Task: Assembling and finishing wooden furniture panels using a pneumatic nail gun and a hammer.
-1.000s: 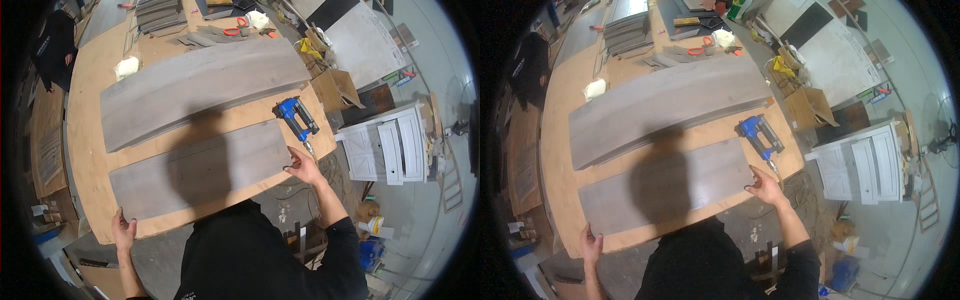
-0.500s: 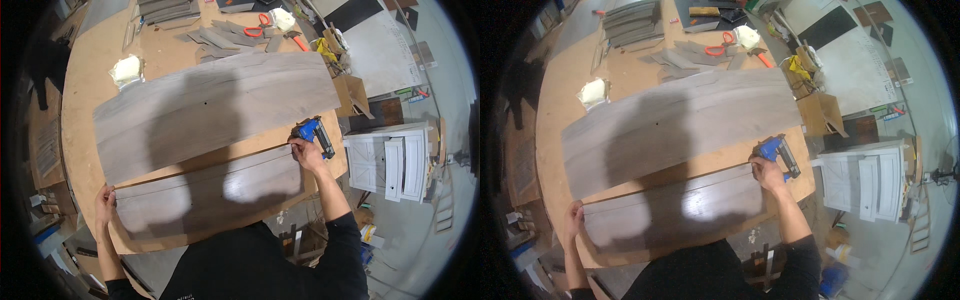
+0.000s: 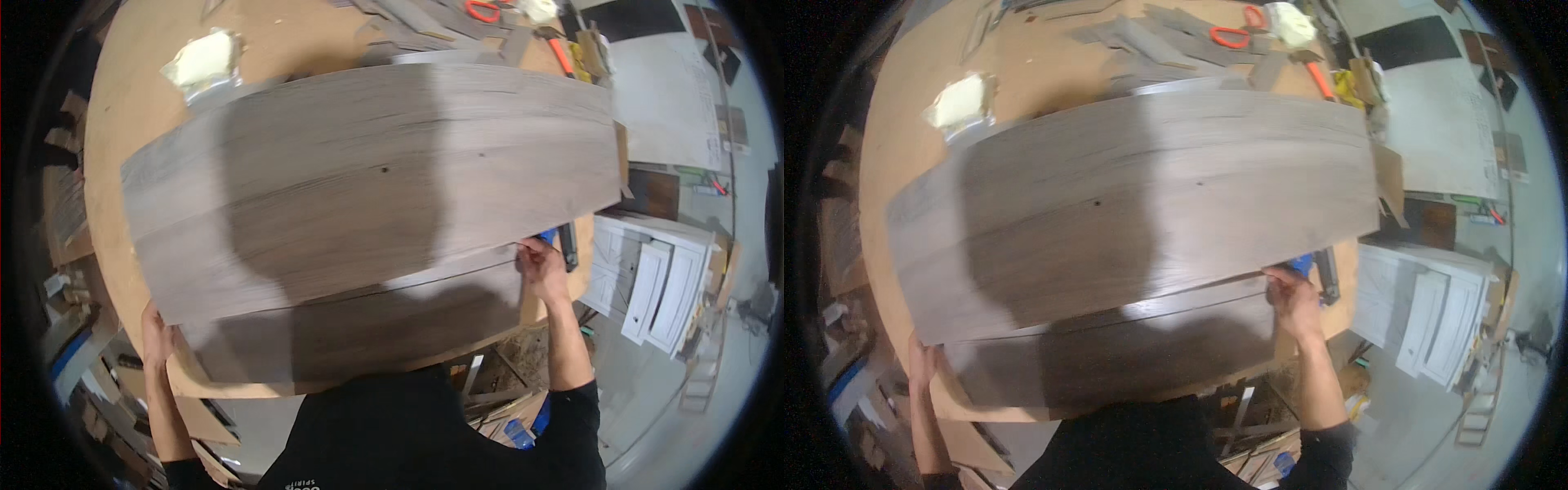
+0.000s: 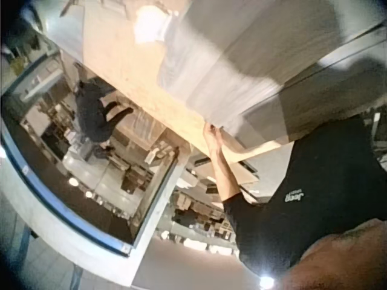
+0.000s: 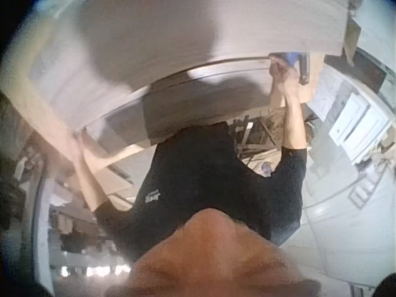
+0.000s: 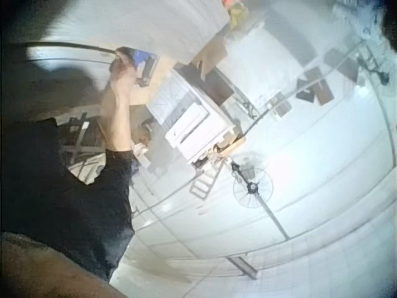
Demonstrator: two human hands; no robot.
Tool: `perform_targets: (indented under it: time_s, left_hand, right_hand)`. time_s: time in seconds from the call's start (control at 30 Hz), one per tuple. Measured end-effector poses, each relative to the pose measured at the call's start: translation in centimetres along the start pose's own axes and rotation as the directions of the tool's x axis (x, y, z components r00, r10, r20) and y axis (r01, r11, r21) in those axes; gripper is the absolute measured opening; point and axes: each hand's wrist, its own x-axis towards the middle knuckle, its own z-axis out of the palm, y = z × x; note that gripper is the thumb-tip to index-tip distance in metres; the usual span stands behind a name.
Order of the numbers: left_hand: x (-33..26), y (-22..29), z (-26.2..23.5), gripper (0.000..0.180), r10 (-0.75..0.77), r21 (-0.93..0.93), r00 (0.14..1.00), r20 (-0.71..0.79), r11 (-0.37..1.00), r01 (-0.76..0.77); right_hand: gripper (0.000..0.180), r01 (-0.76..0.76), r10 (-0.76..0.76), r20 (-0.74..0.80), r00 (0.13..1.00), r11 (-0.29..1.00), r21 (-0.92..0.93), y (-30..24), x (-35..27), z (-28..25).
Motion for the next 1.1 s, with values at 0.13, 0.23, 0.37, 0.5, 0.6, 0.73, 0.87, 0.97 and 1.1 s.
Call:
perform_targets:
  time_s: [0.13, 0.23, 0.37, 0.5, 0.6, 0.73, 0.87, 0.97, 1.1]
  left_hand:
    - [0.9, 4.5, 2.1, 0.056, 0.061, 0.211, 0.994, -0.088, 0.977, -0.041]
    - [2.3, 3.8, 3.8, 0.012, -0.032, -0.068, 0.996, -0.079, 0.997, 0.027]
    - [0.6, 3.3, 3.7, 0.018, -0.164, -0.139, 0.983, -0.086, 0.979, 0.151]
    - [-0.6, 4.1, 4.2, 0.025, -0.209, -0.16, 0.958, -0.197, 0.971, 0.179]
    - [-1.4, 4.0, 5.6, 0.027, -0.171, -0.169, 0.919, -0.356, 0.979, 0.116]
    - [-5.1, 1.8, 7.5, 0.015, -0.272, -0.261, 0.873, -0.405, 0.949, 0.175]
    - [-9.6, -1.8, 8.9, 0.009, -0.324, -0.376, 0.873, -0.365, 0.909, 0.18]
    - [-12.7, -2.6, 9.5, 0.009, -0.391, -0.396, 0.86, -0.329, 0.884, 0.25]
    - [-14.3, -4.9, 10.7, 0.011, -0.39, -0.478, 0.861, -0.327, 0.854, 0.205]
  right_hand:
    - [0.057, 0.009, 0.078, -0.123, 0.989, 0.813, 0.583, 9.2, 0.1, 0.6]
    - [0.025, -0.153, 0.08, 0.147, 0.986, 0.791, 0.593, 12.4, 1.3, -3.0]
    - [0.025, -0.08, 0.021, 0.15, 0.989, 0.914, 0.398, 6.4, 1.6, -2.3]
    - [0.025, -0.054, 0.016, 0.101, 0.995, 0.921, 0.387, 2.2, 0.1, -1.2]
    - [0.033, 0.042, -0.035, -0.025, 0.999, 0.938, 0.343, 6.9, -0.7, -0.2]
    - [0.04, 0.092, -0.094, -0.19, 0.977, 0.996, -0.023, 5.7, -3.7, 0.6]
    - [0.027, -0.002, 0.032, -0.125, 0.992, 0.972, 0.236, 9.4, -7.0, 0.9]
    - [0.02, -0.031, 0.036, -0.004, 0.999, 0.899, 0.437, 11.6, -9.3, 0.9]
    - [0.027, 0.006, -0.022, 0.032, 0.999, 0.893, 0.45, 15.3, -10.9, 0.8]
